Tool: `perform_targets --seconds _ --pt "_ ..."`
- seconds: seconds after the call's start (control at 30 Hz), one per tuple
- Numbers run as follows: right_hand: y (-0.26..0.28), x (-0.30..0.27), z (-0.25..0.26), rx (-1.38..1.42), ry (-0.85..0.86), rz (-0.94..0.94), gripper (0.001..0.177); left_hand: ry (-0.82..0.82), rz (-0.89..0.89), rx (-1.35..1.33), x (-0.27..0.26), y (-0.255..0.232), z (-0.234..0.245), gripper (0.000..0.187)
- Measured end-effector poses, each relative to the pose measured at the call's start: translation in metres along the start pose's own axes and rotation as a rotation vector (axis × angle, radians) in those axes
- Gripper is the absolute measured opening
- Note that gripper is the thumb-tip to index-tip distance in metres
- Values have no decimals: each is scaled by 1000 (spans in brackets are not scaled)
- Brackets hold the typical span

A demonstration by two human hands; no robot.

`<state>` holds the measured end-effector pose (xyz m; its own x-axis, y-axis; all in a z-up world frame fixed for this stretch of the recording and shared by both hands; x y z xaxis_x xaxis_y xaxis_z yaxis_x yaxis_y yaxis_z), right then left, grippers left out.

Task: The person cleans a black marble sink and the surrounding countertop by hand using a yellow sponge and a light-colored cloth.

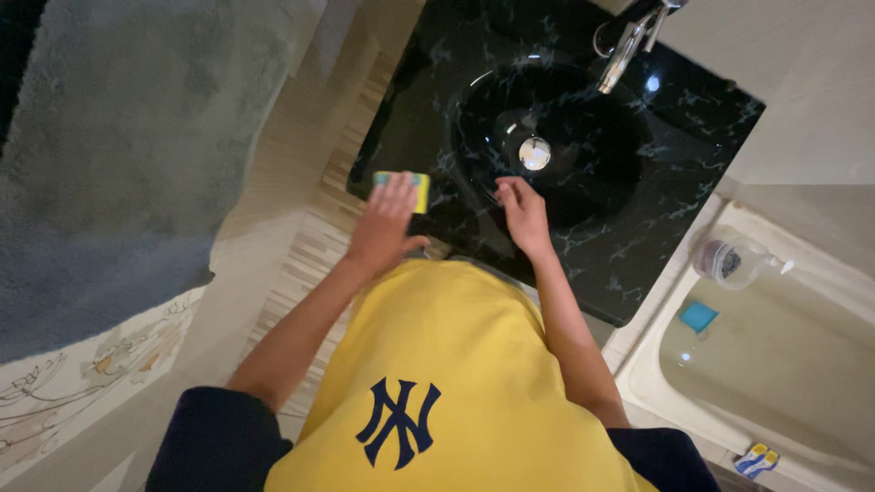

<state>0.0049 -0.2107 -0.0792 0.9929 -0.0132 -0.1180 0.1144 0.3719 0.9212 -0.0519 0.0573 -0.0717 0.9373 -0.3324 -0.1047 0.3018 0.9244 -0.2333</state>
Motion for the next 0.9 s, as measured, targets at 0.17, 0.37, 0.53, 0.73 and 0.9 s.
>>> perform_targets --seconds 0.17,0.37,0.53,0.73,0.9 --pt "43 -2 -4 -303 -10 291 21 -257 72 -61 17 35 11 108" --pt "72 2 -21 -345 44 415 20 -314 -1 -158 64 -16 22 109" --pt "74 2 -26 -379 81 438 20 -192 -183 -192 23 -44 14 103" --pt "71 -3 -22 -390 55 458 21 -88 -8 -37 0 23 13 106" --pt "66 0 -20 -385 66 434 20 -316 80 -108 44 39 20 102"
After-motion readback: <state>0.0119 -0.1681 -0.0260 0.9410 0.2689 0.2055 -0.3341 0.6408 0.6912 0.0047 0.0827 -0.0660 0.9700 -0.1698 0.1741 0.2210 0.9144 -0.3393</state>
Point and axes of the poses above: each hand's wrist, its own x-axis towards the middle knuckle, its own z-axis out of the back of the hand, y = z × x, the point moved 3 cm from there along x, towards the middle knuckle, and after that the axes turned 8 degrees about -y, right-handed, at the moved point
